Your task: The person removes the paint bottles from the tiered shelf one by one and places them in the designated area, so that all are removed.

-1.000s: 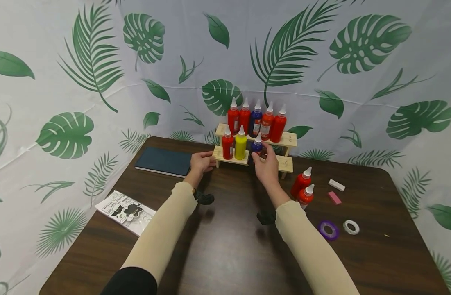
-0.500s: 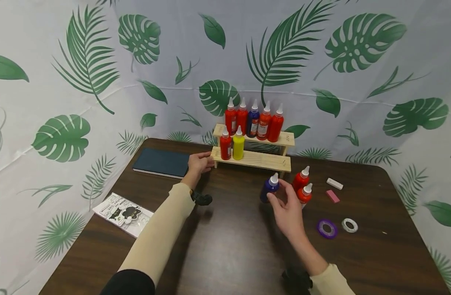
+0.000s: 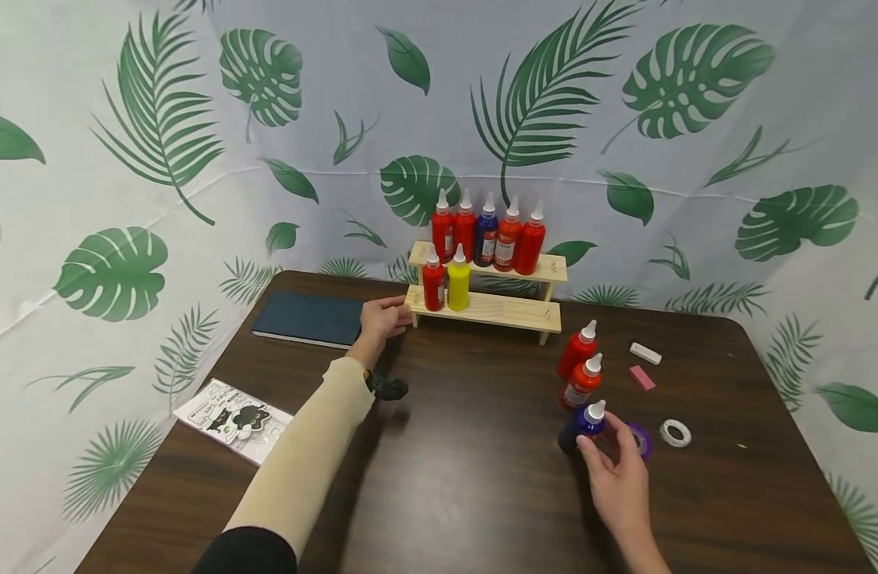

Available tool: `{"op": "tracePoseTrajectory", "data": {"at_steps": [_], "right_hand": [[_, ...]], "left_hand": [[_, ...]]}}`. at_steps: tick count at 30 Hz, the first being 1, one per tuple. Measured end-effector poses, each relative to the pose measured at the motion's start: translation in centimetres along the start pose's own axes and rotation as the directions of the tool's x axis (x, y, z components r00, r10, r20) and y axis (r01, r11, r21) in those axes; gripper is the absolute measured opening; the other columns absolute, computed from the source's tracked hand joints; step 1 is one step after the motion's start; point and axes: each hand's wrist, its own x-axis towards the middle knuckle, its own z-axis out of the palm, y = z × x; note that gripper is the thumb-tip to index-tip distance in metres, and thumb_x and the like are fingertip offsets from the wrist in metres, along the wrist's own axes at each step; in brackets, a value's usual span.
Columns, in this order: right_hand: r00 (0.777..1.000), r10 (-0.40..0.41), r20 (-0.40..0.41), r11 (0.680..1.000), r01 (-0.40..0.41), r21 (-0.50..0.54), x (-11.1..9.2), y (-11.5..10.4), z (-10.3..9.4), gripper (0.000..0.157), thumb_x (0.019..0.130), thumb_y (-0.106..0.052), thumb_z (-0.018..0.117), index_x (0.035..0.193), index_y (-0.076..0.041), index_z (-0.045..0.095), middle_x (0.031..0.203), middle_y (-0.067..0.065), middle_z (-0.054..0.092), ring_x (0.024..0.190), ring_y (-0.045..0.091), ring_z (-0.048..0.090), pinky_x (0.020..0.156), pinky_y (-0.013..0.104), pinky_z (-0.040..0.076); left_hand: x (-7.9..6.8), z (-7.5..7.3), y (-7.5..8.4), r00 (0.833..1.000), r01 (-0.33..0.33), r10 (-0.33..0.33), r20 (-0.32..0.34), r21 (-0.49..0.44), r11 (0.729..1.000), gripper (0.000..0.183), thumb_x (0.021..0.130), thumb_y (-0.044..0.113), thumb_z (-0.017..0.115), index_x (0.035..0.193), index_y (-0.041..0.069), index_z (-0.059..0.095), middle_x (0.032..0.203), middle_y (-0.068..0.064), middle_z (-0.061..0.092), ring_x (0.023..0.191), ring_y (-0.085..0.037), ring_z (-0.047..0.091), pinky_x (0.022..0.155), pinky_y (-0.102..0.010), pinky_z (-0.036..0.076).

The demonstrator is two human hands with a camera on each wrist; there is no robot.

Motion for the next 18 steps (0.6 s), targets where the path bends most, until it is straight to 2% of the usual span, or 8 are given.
{"op": "tracePoseTrajectory", "data": {"at_steps": [9,11,16,18], "right_hand": [[0.999,0.031,0.014,1.000,-0.031,0.001,0.3,0.6,-0.1,0.048,0.091,-0.010,0.064,0.135,0.000,0.047,0.125,0.017,0.054,0.101,-0.009,0.048,0.076,0.000,0.039],[0.999,0.043,0.021,0.999,-0.043,-0.006,0.3,0.7,0.0,0.049,0.092,-0.011,0.064,0.136,-0.001,0.046,0.126,0.017,0.054,0.103,-0.005,0.049,0.077,0.000,0.039],[0.999,0.041,0.019,0.999,-0.040,-0.018,0.4,0.2,0.0,0.052,0.092,-0.012,0.065,0.138,-0.002,0.045,0.127,0.018,0.054,0.110,0.019,0.056,0.078,0.000,0.039],[1.000,0.026,-0.002,1.000,-0.026,-0.011,0.4,-0.4,-0.2,0.053,0.090,-0.011,0.067,0.138,-0.003,0.045,0.127,0.019,0.055,0.111,0.020,0.057,0.079,0.001,0.040]], "left_hand": [[0.3,0.4,-0.2,1.000,0.015,-0.015,0.001,0.001,1.000,0.025,0.084,0.009,0.072,0.109,0.014,0.074,0.087,-0.009,0.074,0.074,-0.016,0.072,0.066,-0.032,0.058],[0.3,0.4,-0.2,1.000,0.014,-0.014,-0.001,0.003,1.000,0.025,0.084,0.010,0.072,0.109,0.014,0.074,0.087,-0.008,0.074,0.073,-0.015,0.072,0.066,-0.032,0.058],[-0.2,0.0,-0.1,1.000,-0.017,0.017,-0.013,-0.001,1.000,0.025,0.085,0.010,0.071,0.110,0.012,0.074,0.088,-0.010,0.074,0.075,-0.017,0.072,0.068,-0.034,0.058],[-0.4,-0.1,0.0,1.000,-0.023,0.023,-0.017,0.002,1.000,0.025,0.085,0.010,0.071,0.110,0.011,0.074,0.089,-0.010,0.074,0.076,-0.018,0.072,0.069,-0.035,0.058]]}}
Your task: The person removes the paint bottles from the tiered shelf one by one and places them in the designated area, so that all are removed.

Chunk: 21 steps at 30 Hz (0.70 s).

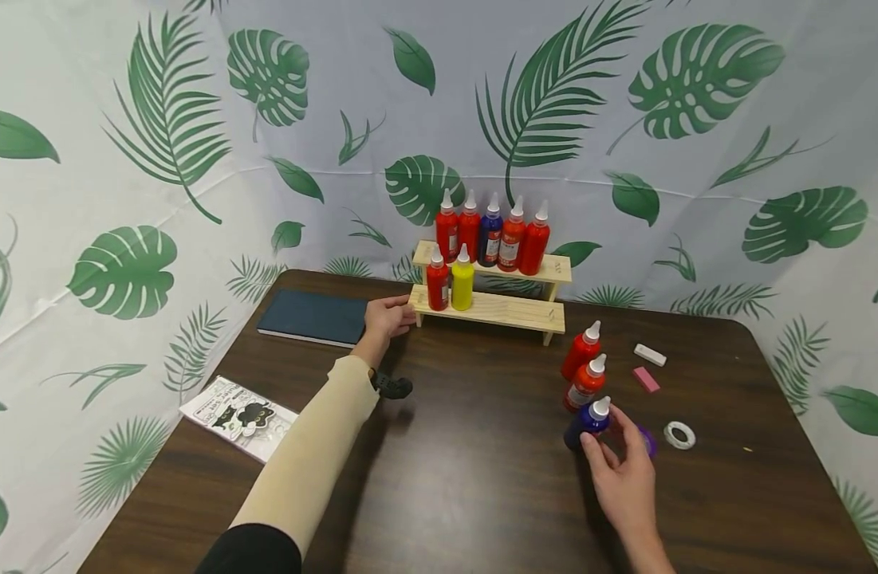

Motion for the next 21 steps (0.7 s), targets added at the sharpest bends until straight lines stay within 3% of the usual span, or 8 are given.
{"op": "tracePoseTrajectory", "data": {"at_steps": [5,10,13,16,18,21], "right_hand": [[0.982,-0.138,-0.126,0.989,0.143,0.032,0.1,-2.2,-1.2,0.056,0.083,0.001,0.071,0.135,-0.006,0.052,0.123,0.014,0.059,0.108,0.001,0.056,0.083,0.006,0.044],[0.917,-0.349,-0.193,0.928,0.366,0.062,0.9,-5.6,-1.6,0.061,0.077,0.011,0.072,0.133,-0.005,0.055,0.124,0.012,0.058,0.115,0.008,0.056,0.090,0.011,0.044],[0.880,-0.445,-0.166,0.887,0.458,0.051,1.3,-8.1,-0.8,0.060,0.077,0.010,0.072,0.133,-0.004,0.054,0.127,0.014,0.056,0.117,0.014,0.054,0.096,0.014,0.042],[0.858,-0.499,-0.120,0.865,0.501,-0.013,1.7,-10.3,0.5,0.061,0.078,0.002,0.074,0.135,-0.009,0.054,0.131,0.012,0.055,0.115,0.021,0.053,0.098,0.011,0.037],[0.857,-0.509,-0.080,0.861,0.505,-0.059,2.2,-11.3,1.7,0.060,0.080,-0.005,0.075,0.136,-0.014,0.054,0.133,0.009,0.054,0.113,0.022,0.053,0.097,0.013,0.038],[0.876,-0.483,0.012,0.875,0.483,-0.043,3.9,-12.5,4.2,0.056,0.084,-0.014,0.073,0.136,-0.017,0.052,0.133,0.008,0.054,0.116,0.026,0.053,0.098,0.028,0.045]], "left_hand": [[-0.2,0.0,0.0,1.000,0.004,-0.004,0.018,0.006,1.000,0.026,0.086,0.011,0.070,0.112,0.012,0.073,0.092,-0.010,0.074,0.081,-0.020,0.072,0.071,-0.034,0.058],[-0.2,0.1,0.0,1.000,-0.016,0.016,0.020,0.005,1.000,0.026,0.087,0.012,0.069,0.112,0.012,0.073,0.091,-0.009,0.074,0.083,-0.021,0.072,0.071,-0.035,0.058],[-0.1,0.0,-0.1,1.000,-0.013,0.013,0.012,0.002,1.000,0.024,0.086,0.011,0.069,0.110,0.013,0.074,0.089,-0.009,0.074,0.080,-0.020,0.072,0.070,-0.035,0.058],[0.1,0.0,-0.2,1.000,0.005,-0.005,0.022,0.012,1.000,0.024,0.086,0.012,0.070,0.110,0.014,0.074,0.088,-0.007,0.074,0.078,-0.017,0.072,0.070,-0.033,0.058],[0.1,-0.1,-0.2,0.999,0.014,-0.014,0.028,0.015,1.000,0.024,0.087,0.013,0.070,0.110,0.014,0.074,0.088,-0.007,0.074,0.077,-0.016,0.072,0.070,-0.033,0.058],[0.2,-0.2,-0.1,0.999,0.018,-0.018,0.031,0.013,1.000,0.023,0.087,0.013,0.070,0.110,0.014,0.074,0.087,-0.007,0.074,0.077,-0.017,0.072,0.070,-0.034,0.058]]}}
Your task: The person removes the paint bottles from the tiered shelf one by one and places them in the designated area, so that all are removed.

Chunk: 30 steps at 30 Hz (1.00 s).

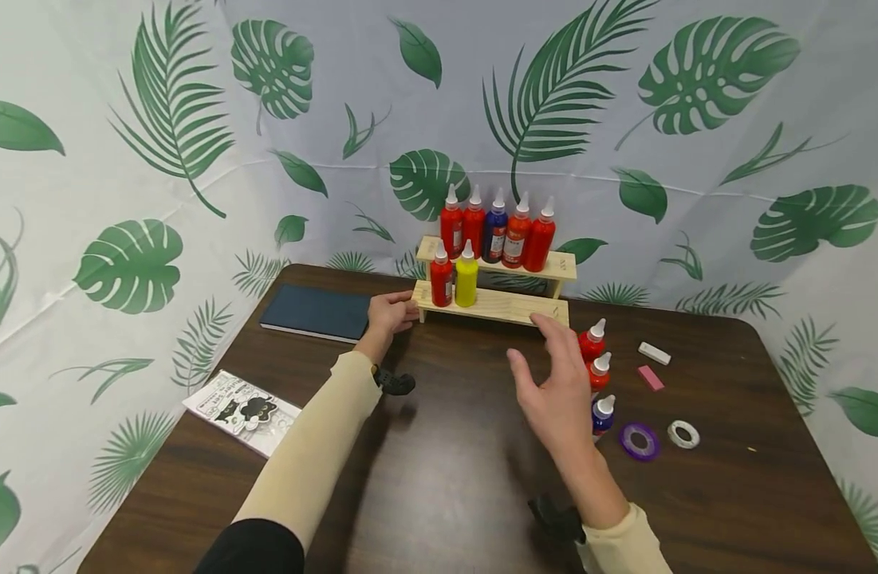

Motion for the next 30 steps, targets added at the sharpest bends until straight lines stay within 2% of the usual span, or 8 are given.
{"op": "tracePoseTrajectory", "data": {"at_steps": [3,4,9,13,16,21,25,30], "right_hand": [[0.992,0.057,0.109,0.997,-0.062,0.043,2.4,0.6,2.9,0.054,0.089,-0.024,0.069,0.138,-0.015,0.049,0.134,0.010,0.052,0.121,0.027,0.052,0.095,0.047,0.048],[0.988,0.078,0.136,0.994,-0.087,0.067,3.1,0.9,3.8,0.054,0.090,-0.024,0.068,0.139,-0.014,0.048,0.134,0.012,0.051,0.122,0.029,0.052,0.094,0.049,0.047],[0.961,0.167,0.221,0.965,-0.205,0.162,6.7,3.0,8.4,0.058,0.094,-0.026,0.062,0.145,-0.012,0.039,0.138,0.016,0.047,0.125,0.035,0.049,0.096,0.052,0.045],[0.935,0.228,0.270,0.945,-0.280,0.171,8.8,4.0,11.0,0.063,0.095,-0.025,0.061,0.149,-0.010,0.032,0.142,0.017,0.041,0.128,0.035,0.045,0.097,0.050,0.045],[0.923,0.268,0.276,0.935,-0.318,0.159,9.8,4.2,12.3,0.064,0.095,-0.025,0.060,0.150,-0.008,0.030,0.143,0.019,0.041,0.128,0.036,0.045,0.099,0.048,0.044],[0.913,0.297,0.279,0.934,-0.338,0.112,11.2,4.1,13.6,0.062,0.097,-0.024,0.057,0.149,-0.008,0.029,0.143,0.020,0.042,0.127,0.036,0.045,0.105,0.047,0.038],[0.894,0.316,0.316,0.931,-0.357,0.080,12.1,3.9,14.1,0.059,0.098,-0.025,0.054,0.150,-0.010,0.029,0.145,0.018,0.041,0.129,0.034,0.043,0.107,0.048,0.035],[0.882,0.324,0.343,0.929,-0.365,0.059,12.1,3.8,14.4,0.053,0.100,-0.024,0.051,0.147,-0.007,0.031,0.141,0.018,0.044,0.127,0.032,0.045,0.107,0.047,0.035]], "left_hand": [[0.1,-0.1,0.3,1.000,0.010,-0.010,-0.001,0.006,1.000,0.023,0.087,0.013,0.070,0.110,0.014,0.074,0.088,-0.007,0.074,0.077,-0.017,0.072,0.071,-0.035,0.058],[0.1,-0.1,0.4,1.000,0.017,-0.017,-0.001,0.011,1.000,0.023,0.087,0.014,0.070,0.110,0.014,0.074,0.088,-0.007,0.074,0.077,-0.017,0.072,0.071,-0.034,0.058],[0.3,0.1,0.5,0.999,0.024,-0.023,-0.022,0.034,0.999,0.023,0.087,0.013,0.070,0.109,0.015,0.074,0.088,-0.006,0.075,0.076,-0.016,0.072,0.069,-0.033,0.058],[0.2,0.3,0.4,1.000,0.007,-0.006,-0.031,0.039,0.999,0.023,0.087,0.013,0.071,0.109,0.014,0.074,0.088,-0.006,0.074,0.076,-0.017,0.072,0.069,-0.033,0.058],[0.1,0.3,0.2,1.000,0.008,-0.007,-0.027,0.043,0.999,0.023,0.087,0.014,0.071,0.109,0.014,0.074,0.088,-0.006,0.074,0.077,-0.017,0.072,0.069,-0.033,0.058],[0.1,0.3,0.1,1.000,0.005,-0.004,-0.029,0.048,0.999,0.022,0.087,0.014,0.071,0.109,0.013,0.074,0.087,-0.006,0.074,0.077,-0.018,0.072,0.068,-0.033,0.058],[0.4,0.3,0.3,0.999,0.001,0.001,-0.035,0.045,0.999,0.022,0.086,0.013,0.071,0.108,0.014,0.075,0.086,-0.006,0.074,0.076,-0.018,0.072,0.066,-0.033,0.058],[0.5,0.2,0.2,0.999,0.019,-0.017,-0.033,0.046,0.999,0.022,0.086,0.014,0.072,0.108,0.015,0.075,0.085,-0.005,0.074,0.074,-0.016,0.072,0.066,-0.033,0.058]]}}
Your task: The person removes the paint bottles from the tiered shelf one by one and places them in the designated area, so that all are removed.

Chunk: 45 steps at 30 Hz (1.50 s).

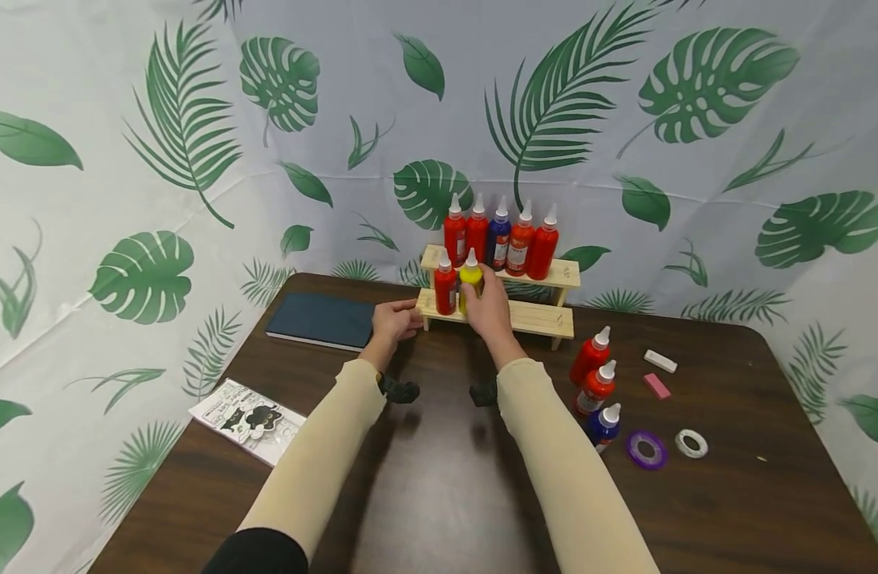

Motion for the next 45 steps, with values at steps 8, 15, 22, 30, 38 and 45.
{"op": "tracePoseTrajectory", "data": {"at_steps": [8,15,22,30,38,45], "right_hand": [[0.997,-0.021,-0.075,0.997,0.026,0.067,-1.1,0.2,0.3,0.050,0.100,-0.019,0.052,0.143,-0.003,0.035,0.138,0.018,0.047,0.123,0.033,0.049,0.104,0.046,0.039],[0.990,0.011,-0.144,0.990,0.009,0.139,-4.6,0.3,-0.7,0.049,0.098,-0.017,0.054,0.142,-0.003,0.037,0.137,0.019,0.047,0.123,0.035,0.050,0.102,0.047,0.042],[0.994,0.031,-0.102,0.977,-0.009,0.214,-9.6,1.1,-2.1,0.048,0.098,-0.018,0.054,0.141,-0.005,0.038,0.135,0.017,0.049,0.121,0.031,0.051,0.101,0.048,0.042],[1.000,0.006,-0.025,0.974,0.000,0.226,-17.8,3.9,-4.7,0.045,0.097,-0.016,0.056,0.138,-0.003,0.041,0.133,0.018,0.051,0.125,0.034,0.049,0.100,0.048,0.042],[0.987,-0.021,-0.156,0.988,0.045,0.150,-25.3,7.3,-7.4,0.040,0.094,-0.005,0.059,0.132,0.000,0.048,0.122,0.017,0.057,0.108,-0.005,0.053,0.082,0.007,0.045],[0.963,0.071,-0.259,0.997,-0.067,0.024,-27.8,9.2,-9.4,0.042,0.094,-0.007,0.060,0.134,0.000,0.047,0.134,0.018,0.051,0.109,-0.017,0.041,0.079,0.001,0.040]], "left_hand": [[-0.7,-0.3,0.1,0.999,-0.040,0.041,0.007,-0.028,0.999,0.023,0.086,0.012,0.071,0.109,0.012,0.074,0.087,-0.009,0.074,0.079,-0.021,0.072,0.065,-0.033,0.058],[-0.9,-0.4,0.0,0.999,-0.034,0.036,0.035,-0.050,0.998,0.025,0.086,0.011,0.070,0.111,0.012,0.073,0.089,-0.010,0.074,0.078,-0.019,0.072,0.067,-0.033,0.058],[-0.6,-0.4,0.1,0.999,-0.035,0.037,0.032,-0.054,0.998,0.024,0.086,0.011,0.070,0.110,0.013,0.074,0.088,-0.009,0.074,0.077,-0.019,0.072,0.067,-0.033,0.058],[-0.4,-0.1,0.0,0.999,-0.023,0.024,0.027,-0.035,0.999,0.023,0.086,0.012,0.071,0.110,0.012,0.074,0.087,-0.010,0.074,0.075,-0.018,0.072,0.066,-0.033,0.058],[0.1,0.2,-0.2,1.000,0.014,-0.013,0.018,-0.028,1.000,0.023,0.086,0.012,0.071,0.109,0.014,0.074,0.086,-0.007,0.074,0.072,-0.016,0.072,0.067,-0.033,0.058],[-0.1,0.2,-0.5,1.000,-0.019,0.020,0.018,-0.074,0.997,0.024,0.085,0.009,0.070,0.109,0.013,0.074,0.086,-0.009,0.074,0.073,-0.017,0.072,0.066,-0.033,0.058]]}}
